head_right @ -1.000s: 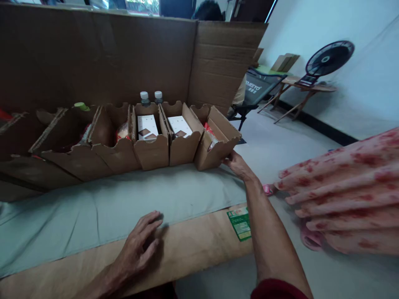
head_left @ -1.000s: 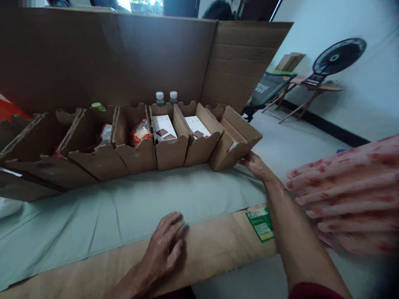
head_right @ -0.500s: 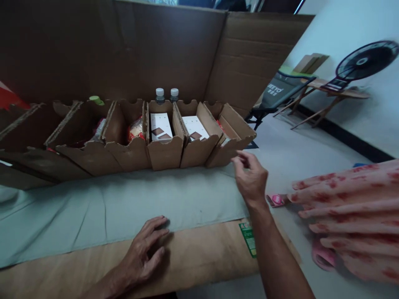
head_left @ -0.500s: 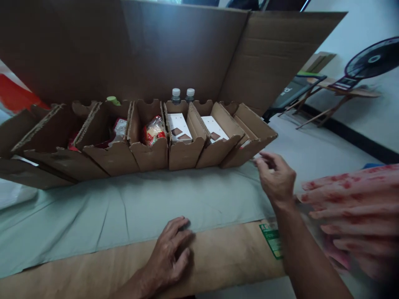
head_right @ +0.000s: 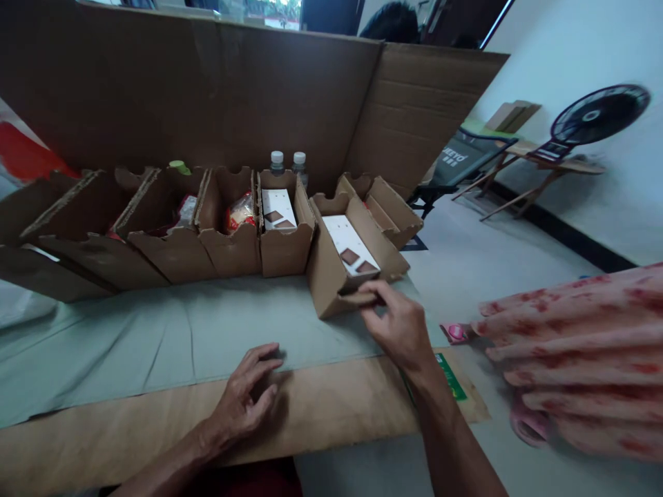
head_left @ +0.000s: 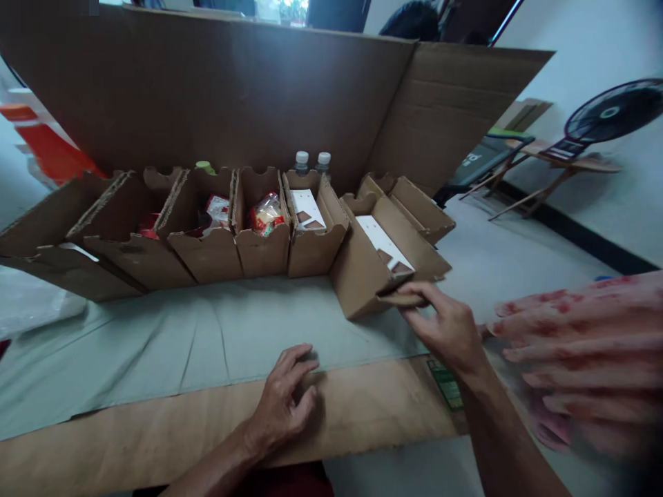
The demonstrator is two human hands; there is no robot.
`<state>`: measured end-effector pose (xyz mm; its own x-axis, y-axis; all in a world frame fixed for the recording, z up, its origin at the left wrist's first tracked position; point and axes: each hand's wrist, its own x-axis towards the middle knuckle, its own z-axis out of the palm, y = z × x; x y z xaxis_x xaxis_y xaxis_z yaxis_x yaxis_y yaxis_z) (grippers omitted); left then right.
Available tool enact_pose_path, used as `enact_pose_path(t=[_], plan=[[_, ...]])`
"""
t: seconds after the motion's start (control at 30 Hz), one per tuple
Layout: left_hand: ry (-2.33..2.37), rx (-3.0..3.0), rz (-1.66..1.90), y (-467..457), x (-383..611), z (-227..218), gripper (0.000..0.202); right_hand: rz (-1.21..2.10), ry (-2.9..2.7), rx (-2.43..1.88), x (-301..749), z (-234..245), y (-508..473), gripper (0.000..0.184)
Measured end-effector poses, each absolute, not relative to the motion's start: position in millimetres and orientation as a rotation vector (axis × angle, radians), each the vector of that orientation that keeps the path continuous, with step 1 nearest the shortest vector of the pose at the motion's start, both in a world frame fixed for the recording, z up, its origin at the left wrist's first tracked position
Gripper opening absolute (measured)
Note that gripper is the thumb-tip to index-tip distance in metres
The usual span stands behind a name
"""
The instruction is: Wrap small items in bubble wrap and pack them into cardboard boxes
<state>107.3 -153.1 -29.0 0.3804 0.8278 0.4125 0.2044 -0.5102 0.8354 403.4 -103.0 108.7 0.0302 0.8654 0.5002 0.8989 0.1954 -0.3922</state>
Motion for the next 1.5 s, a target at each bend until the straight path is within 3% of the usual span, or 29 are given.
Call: enact_pose_path(t=[0.2,0.27,0.33,0.4,0.43,0.73,0.93,1.13,1.5], plan=[[1.036,1.795,1.089,-115,113,14,0.066,-0.039,-1.657,-1.540,436,73,-235,0.012],[0.978,1.767,1.095,-87,129,30,0.079,0.021,-1.376,-1.561,437,55,-256,0.029],[0.902,1.745,1.079,-62,149,40,0.087,0.135,-1.049,-1.541,425,40,-266,0.063],[0.829,1.716,1.028,-47,165,43,0.088,0.275,-0.831,-1.494,403,29,-268,0.091],[0.807,1.700,1.012,-45,170,42,0.085,0.328,-0.785,-1.470,392,26,-268,0.096],[1.138,1.558,1.319,-117,103,23,0.066,0.472,-1.117,-1.572,344,21,-213,0.065],[1.319,1.410,1.502,-101,62,27,0.060,0.491,-1.380,-1.475,315,24,-113,0.058],[1.328,1.316,1.424,-89,53,11,0.059,0.544,-1.318,-1.564,308,9,-92,0.044],[1.337,1.331,1.375,-89,45,2,0.062,0.722,-1.327,-1.526,304,4,-72,0.057]])
